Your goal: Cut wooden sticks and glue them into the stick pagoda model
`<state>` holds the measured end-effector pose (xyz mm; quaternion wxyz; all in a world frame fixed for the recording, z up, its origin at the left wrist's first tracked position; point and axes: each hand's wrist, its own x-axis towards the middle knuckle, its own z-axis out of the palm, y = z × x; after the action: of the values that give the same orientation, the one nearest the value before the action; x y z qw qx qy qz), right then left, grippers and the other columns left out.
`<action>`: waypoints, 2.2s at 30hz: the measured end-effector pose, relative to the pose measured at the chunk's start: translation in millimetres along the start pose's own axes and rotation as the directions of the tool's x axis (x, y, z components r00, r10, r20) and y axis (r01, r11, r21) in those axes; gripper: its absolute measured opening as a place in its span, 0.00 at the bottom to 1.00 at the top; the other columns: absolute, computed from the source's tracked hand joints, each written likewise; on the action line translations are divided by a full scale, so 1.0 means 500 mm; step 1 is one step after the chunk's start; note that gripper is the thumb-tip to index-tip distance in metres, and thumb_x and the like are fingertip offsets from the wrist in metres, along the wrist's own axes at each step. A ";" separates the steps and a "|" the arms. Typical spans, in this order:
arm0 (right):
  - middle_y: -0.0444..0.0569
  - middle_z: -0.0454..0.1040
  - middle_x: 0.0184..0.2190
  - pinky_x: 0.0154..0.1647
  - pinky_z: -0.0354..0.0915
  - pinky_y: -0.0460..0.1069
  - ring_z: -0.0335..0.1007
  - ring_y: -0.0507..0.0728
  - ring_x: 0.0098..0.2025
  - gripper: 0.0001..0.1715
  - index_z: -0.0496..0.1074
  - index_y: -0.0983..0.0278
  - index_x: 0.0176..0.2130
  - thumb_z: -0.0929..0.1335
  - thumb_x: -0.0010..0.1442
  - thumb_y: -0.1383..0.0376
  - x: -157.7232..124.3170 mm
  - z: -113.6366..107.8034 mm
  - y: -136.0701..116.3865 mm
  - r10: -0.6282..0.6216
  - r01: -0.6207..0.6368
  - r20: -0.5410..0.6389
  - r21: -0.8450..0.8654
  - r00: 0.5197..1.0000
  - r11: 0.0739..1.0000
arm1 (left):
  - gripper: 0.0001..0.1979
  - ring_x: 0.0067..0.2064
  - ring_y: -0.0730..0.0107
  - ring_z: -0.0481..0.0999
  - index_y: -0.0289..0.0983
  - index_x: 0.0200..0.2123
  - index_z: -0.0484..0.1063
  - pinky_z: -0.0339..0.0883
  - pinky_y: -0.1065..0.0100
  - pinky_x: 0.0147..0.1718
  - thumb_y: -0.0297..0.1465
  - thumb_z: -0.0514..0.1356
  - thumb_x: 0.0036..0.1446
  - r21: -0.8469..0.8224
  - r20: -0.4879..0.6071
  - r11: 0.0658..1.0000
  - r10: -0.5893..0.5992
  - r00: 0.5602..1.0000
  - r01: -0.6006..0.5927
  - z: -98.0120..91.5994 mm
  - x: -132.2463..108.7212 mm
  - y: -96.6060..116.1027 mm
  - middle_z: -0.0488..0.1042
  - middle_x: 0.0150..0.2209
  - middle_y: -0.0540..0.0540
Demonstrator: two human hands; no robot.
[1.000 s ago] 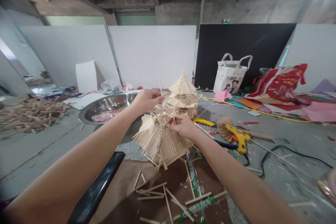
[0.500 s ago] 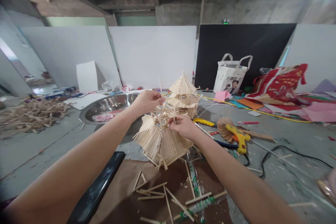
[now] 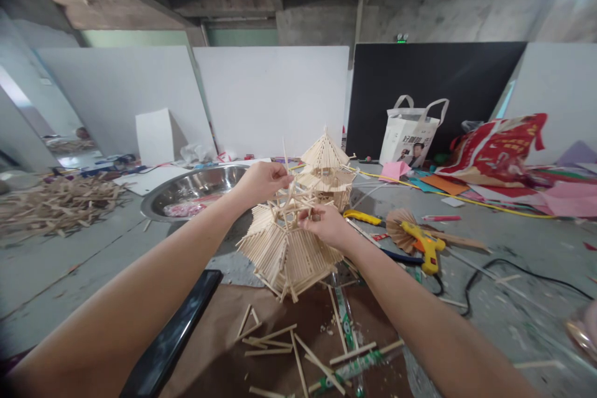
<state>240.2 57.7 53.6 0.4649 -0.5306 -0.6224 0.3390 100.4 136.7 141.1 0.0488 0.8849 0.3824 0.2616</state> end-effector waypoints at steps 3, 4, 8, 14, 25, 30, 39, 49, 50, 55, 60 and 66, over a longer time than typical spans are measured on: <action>0.41 0.65 0.22 0.29 0.54 0.45 0.57 0.49 0.25 0.08 0.67 0.65 0.25 0.66 0.41 0.63 0.001 0.001 -0.001 0.003 -0.003 0.001 0.006 1.000 1.000 | 0.12 0.21 0.77 0.59 0.36 0.19 0.67 0.49 0.72 0.21 0.36 0.52 0.47 -0.002 0.006 1.000 0.006 1.000 -0.006 -0.001 -0.002 0.003 0.65 0.18 0.51; 0.41 0.65 0.22 0.29 0.54 0.45 0.57 0.49 0.25 0.08 0.67 0.65 0.25 0.66 0.41 0.63 0.001 0.001 -0.001 0.002 -0.002 0.001 0.010 1.000 1.000 | 0.12 0.21 0.77 0.59 0.36 0.19 0.67 0.49 0.72 0.21 0.36 0.52 0.47 -0.002 0.004 1.000 0.009 1.000 -0.009 -0.001 -0.002 0.003 0.65 0.18 0.51; 0.41 0.65 0.22 0.29 0.54 0.45 0.57 0.49 0.26 0.08 0.67 0.65 0.26 0.66 0.42 0.63 0.000 0.000 0.000 -0.001 0.001 0.008 0.024 1.000 1.000 | 0.11 0.21 0.78 0.60 0.35 0.19 0.66 0.50 0.73 0.21 0.36 0.53 0.47 -0.003 -0.005 1.000 0.022 1.000 -0.022 0.002 -0.001 0.001 0.65 0.18 0.52; 0.40 0.65 0.22 0.29 0.54 0.45 0.57 0.48 0.25 0.08 0.67 0.65 0.26 0.66 0.42 0.62 0.001 0.000 0.006 0.000 -0.001 0.015 0.048 1.000 0.999 | 0.12 0.21 0.78 0.59 0.35 0.19 0.65 0.49 0.73 0.21 0.36 0.53 0.47 -0.005 -0.010 1.000 0.026 1.000 -0.026 0.005 0.000 -0.001 0.64 0.18 0.52; 0.41 0.66 0.23 0.31 0.55 0.45 0.59 0.49 0.27 0.09 0.68 0.65 0.26 0.66 0.42 0.62 0.002 0.000 0.010 -0.020 0.020 0.008 0.022 1.000 1.000 | 0.11 0.21 0.78 0.59 0.35 0.18 0.65 0.49 0.73 0.21 0.36 0.53 0.46 -0.017 -0.020 1.000 0.017 1.000 -0.017 0.007 0.001 -0.001 0.63 0.17 0.52; 0.41 0.65 0.23 0.30 0.54 0.45 0.58 0.49 0.27 0.08 0.67 0.65 0.26 0.66 0.42 0.62 0.001 -0.001 0.007 -0.029 0.028 0.015 0.036 0.999 0.999 | 0.11 0.21 0.78 0.59 0.35 0.18 0.65 0.49 0.73 0.21 0.36 0.53 0.46 -0.025 -0.018 0.999 0.022 1.000 -0.023 0.008 0.002 -0.004 0.64 0.17 0.52; 0.40 0.65 0.23 0.30 0.54 0.45 0.57 0.48 0.26 0.08 0.67 0.65 0.26 0.66 0.42 0.63 0.000 0.000 0.004 0.015 -0.016 0.018 0.057 1.000 0.998 | 0.11 0.20 0.79 0.58 0.35 0.18 0.65 0.48 0.73 0.20 0.36 0.53 0.46 -0.020 -0.021 1.000 0.023 1.000 -0.023 0.007 0.002 -0.003 0.63 0.17 0.52; 0.41 0.66 0.24 0.31 0.54 0.45 0.58 0.49 0.28 0.08 0.67 0.65 0.26 0.66 0.43 0.63 -0.001 -0.001 0.002 -0.010 0.009 0.010 0.006 1.000 1.000 | 0.11 0.20 0.78 0.58 0.36 0.18 0.64 0.49 0.73 0.21 0.35 0.53 0.46 -0.026 -0.021 0.999 0.030 0.999 -0.030 0.008 0.000 -0.002 0.63 0.17 0.52; 0.41 0.66 0.24 0.31 0.55 0.45 0.58 0.49 0.27 0.08 0.67 0.65 0.26 0.66 0.43 0.63 -0.002 -0.001 0.001 -0.008 0.008 0.011 0.005 1.000 1.000 | 0.11 0.20 0.78 0.58 0.36 0.18 0.65 0.49 0.73 0.21 0.36 0.53 0.46 -0.025 -0.018 0.999 0.029 0.999 -0.030 0.008 0.000 -0.001 0.63 0.17 0.52; 0.41 0.66 0.22 0.30 0.56 0.45 0.59 0.49 0.26 0.08 0.67 0.64 0.25 0.66 0.42 0.62 -0.003 0.000 -0.006 0.007 -0.007 0.001 0.020 1.000 1.000 | 0.11 0.21 0.78 0.59 0.36 0.19 0.66 0.49 0.73 0.21 0.36 0.53 0.46 0.013 -0.011 0.999 0.032 0.999 -0.032 0.002 0.003 0.001 0.64 0.17 0.52; 0.41 0.67 0.23 0.29 0.56 0.45 0.60 0.49 0.25 0.08 0.67 0.65 0.26 0.66 0.42 0.62 -0.005 -0.001 -0.009 0.013 -0.013 -0.017 0.001 1.000 1.000 | 0.14 0.21 0.77 0.60 0.36 0.22 0.68 0.50 0.72 0.21 0.41 0.52 0.47 -0.022 0.038 1.000 0.013 0.999 -0.012 -0.009 -0.002 0.003 0.66 0.19 0.51; 0.43 0.69 0.26 0.30 0.58 0.46 0.63 0.50 0.28 0.12 0.68 0.65 0.30 0.67 0.42 0.62 -0.012 -0.010 -0.021 0.053 -0.052 -0.016 0.051 0.998 0.997 | 0.17 0.27 0.75 0.67 0.36 0.32 0.70 0.56 0.72 0.25 0.42 0.52 0.48 -0.164 -0.024 0.985 -0.061 0.998 0.056 -0.027 -0.023 -0.013 0.72 0.27 0.47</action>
<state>241.2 49.5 63.7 0.4743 -0.5378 -0.5956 0.3621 82.9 131.8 146.1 0.1233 0.8625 0.3861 0.3031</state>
